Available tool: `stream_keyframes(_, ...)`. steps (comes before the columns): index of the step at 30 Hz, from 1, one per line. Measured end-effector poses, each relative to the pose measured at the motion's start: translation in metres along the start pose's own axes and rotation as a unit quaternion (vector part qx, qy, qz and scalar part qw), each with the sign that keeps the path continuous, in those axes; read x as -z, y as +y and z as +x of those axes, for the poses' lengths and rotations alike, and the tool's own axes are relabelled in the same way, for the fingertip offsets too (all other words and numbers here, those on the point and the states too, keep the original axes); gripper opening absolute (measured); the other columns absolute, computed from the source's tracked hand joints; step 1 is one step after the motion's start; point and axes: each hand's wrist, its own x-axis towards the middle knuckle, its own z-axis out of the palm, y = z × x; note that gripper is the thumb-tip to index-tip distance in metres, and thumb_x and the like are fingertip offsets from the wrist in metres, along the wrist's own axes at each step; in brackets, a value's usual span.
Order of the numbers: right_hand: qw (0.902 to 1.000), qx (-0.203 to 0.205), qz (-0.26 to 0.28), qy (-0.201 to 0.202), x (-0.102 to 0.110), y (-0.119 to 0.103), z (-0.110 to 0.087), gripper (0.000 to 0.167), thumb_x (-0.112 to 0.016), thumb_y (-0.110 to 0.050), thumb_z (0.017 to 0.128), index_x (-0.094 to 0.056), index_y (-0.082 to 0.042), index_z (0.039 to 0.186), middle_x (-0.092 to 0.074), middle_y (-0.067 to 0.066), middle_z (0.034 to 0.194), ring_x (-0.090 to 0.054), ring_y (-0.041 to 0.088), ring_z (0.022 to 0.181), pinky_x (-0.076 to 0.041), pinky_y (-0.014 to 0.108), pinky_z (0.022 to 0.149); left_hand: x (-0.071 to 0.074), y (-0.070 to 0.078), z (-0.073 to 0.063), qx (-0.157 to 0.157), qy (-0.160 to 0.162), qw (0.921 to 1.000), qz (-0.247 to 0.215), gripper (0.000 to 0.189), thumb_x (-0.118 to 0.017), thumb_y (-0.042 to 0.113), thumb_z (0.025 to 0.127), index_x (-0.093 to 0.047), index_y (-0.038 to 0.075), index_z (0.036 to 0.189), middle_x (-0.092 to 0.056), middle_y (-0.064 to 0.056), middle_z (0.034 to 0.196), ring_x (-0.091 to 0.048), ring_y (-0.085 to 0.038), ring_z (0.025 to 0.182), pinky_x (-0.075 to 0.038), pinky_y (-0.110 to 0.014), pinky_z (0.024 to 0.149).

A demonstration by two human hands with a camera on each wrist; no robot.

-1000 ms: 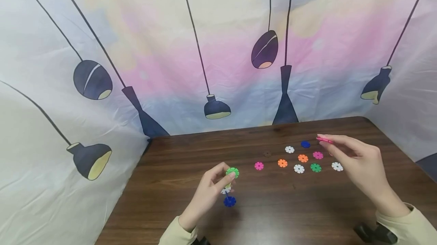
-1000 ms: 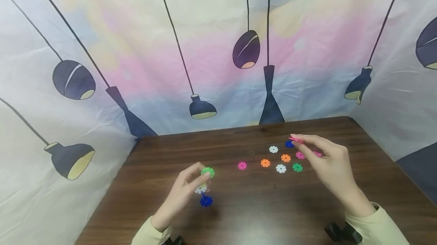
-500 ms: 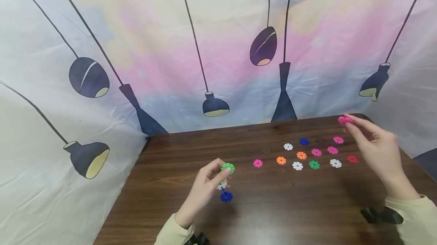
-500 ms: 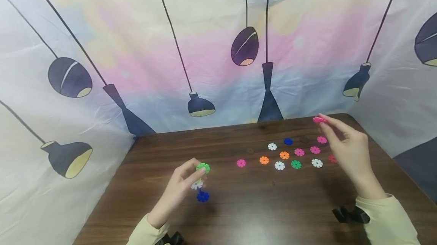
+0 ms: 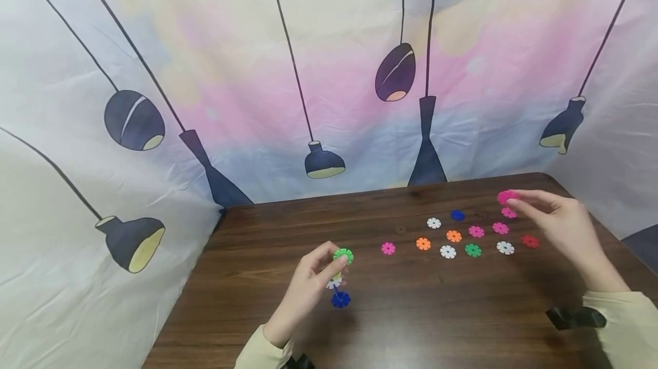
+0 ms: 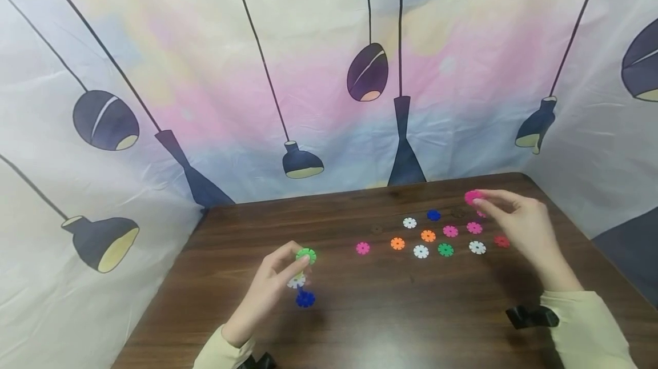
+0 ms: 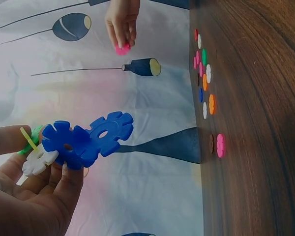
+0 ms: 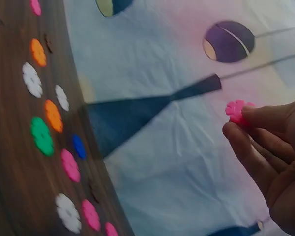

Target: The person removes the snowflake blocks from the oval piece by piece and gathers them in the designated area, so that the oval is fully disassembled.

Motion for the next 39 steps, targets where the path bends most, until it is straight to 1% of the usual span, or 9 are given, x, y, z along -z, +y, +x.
stream_keyframes(3,0.9981,0.036,-0.016,-0.048,-0.020,-0.007,-0.003,0.036,-0.074,-0.038,0.093,-0.074,-0.010,0.117,-0.075,-0.006,0.091,-0.049,0.000,0.063,-0.037,0.027,0.051,0.000,0.001,0.000,0.000,-0.001,1.0000,0.000,0.022,-0.061,0.023,0.103,-0.062,0.001,0.098,-0.060,-0.027,0.093,-0.064,-0.020,0.079,-0.060,-0.040,0.072)
stream_keyframes(5,0.9933,0.051,-0.019,-0.103,-0.034,-0.011,-0.005,0.033,-0.074,-0.037,0.093,-0.076,-0.013,0.114,-0.075,0.005,0.093,-0.051,0.008,0.060,-0.040,0.028,0.051,0.000,0.001,-0.001,-0.001,-0.002,1.0000,0.000,0.022,-0.061,0.023,0.103,-0.062,0.001,0.098,-0.059,-0.027,0.093,-0.065,-0.020,0.079,-0.060,-0.040,0.072)
stream_keyframes(8,0.9791,0.063,-0.008,-0.193,-0.053,-0.012,-0.008,0.027,-0.075,-0.032,0.092,-0.077,-0.011,0.109,-0.075,0.003,0.092,-0.061,0.017,0.069,-0.048,0.028,0.058,0.000,0.001,-0.001,0.000,-0.004,1.0000,-0.001,0.022,-0.061,0.023,0.103,-0.062,0.001,0.098,-0.060,-0.021,0.093,-0.064,-0.020,0.080,-0.060,-0.041,0.072)
stream_keyframes(11,0.9578,0.048,0.027,-0.282,-0.068,-0.009,-0.011,0.022,-0.075,-0.022,0.093,-0.075,-0.005,0.107,-0.074,0.000,0.085,-0.068,0.020,0.073,-0.056,0.029,0.063,0.000,0.000,-0.001,-0.001,-0.005,1.0000,-0.001,0.022,-0.060,0.023,0.103,-0.062,0.001,0.099,-0.060,-0.019,0.093,-0.065,-0.020,0.081,-0.060,-0.041,0.072)
stream_keyframes(17,0.9254,0.034,0.066,-0.372,-0.089,-0.003,-0.017,0.009,-0.073,-0.010,0.092,-0.073,-0.003,0.096,-0.070,0.000,0.079,-0.067,0.017,0.070,-0.057,0.029,0.062,-0.001,-0.001,0.000,-0.002,-0.009,1.0000,-0.003,0.024,-0.060,0.023,0.103,-0.062,0.000,0.100,-0.058,-0.029,0.096,-0.065,-0.020,0.080,-0.060,-0.041,0.072)
stream_keyframes(22,0.9123,0.042,0.060,-0.403,-0.101,-0.002,-0.022,0.009,-0.076,-0.016,0.091,-0.072,-0.008,0.089,-0.068,-0.001,0.074,-0.064,0.017,0.066,-0.057,0.031,0.059,-0.002,-0.001,0.000,0.003,-0.011,0.9999,0.005,0.024,-0.061,0.024,0.103,-0.062,0.001,0.100,-0.061,-0.017,0.092,-0.066,-0.021,0.079,-0.060,-0.041,0.073)
stream_keyframes(27,0.9154,0.039,0.040,-0.399,-0.108,-0.001,-0.025,0.013,-0.078,-0.020,0.089,-0.069,-0.010,0.085,-0.065,-0.003,0.069,-0.062,0.016,0.062,-0.053,0.029,0.056,-0.002,-0.001,0.000,0.008,-0.011,0.9999,0.009,0.023,-0.061,0.024,0.102,-0.062,0.001,0.099,-0.062,-0.010,0.090,-0.066,-0.021,0.079,-0.060,-0.046,0.074)
stream_keyframes(31,0.9243,0.049,0.001,-0.379,-0.113,-0.003,-0.026,0.013,-0.079,-0.020,0.087,-0.069,-0.014,0.082,-0.059,-0.006,0.063,-0.055,0.012,0.058,-0.045,0.027,0.053,-0.002,-0.001,0.000,0.008,-0.014,0.9999,0.007,0.024,-0.061,0.025,0.103,-0.062,0.002,0.099,-0.061,-0.016,0.091,-0.066,-0.020,0.079,-0.058,-0.053,0.076)
stream_keyframes(39,0.9315,0.053,-0.036,-0.358,-0.119,-0.010,-0.028,0.015,-0.082,-0.014,0.083,-0.068,-0.014,0.079,-0.054,-0.005,0.062,-0.052,0.013,0.056,-0.042,0.028,0.051,-0.004,-0.001,-0.001,0.009,-0.015,0.9998,0.005,0.024,-0.061,0.025,0.102,-0.062,0.002,0.099,-0.058,-0.030,0.095,-0.065,-0.019,0.078,-0.059,-0.048,0.075)
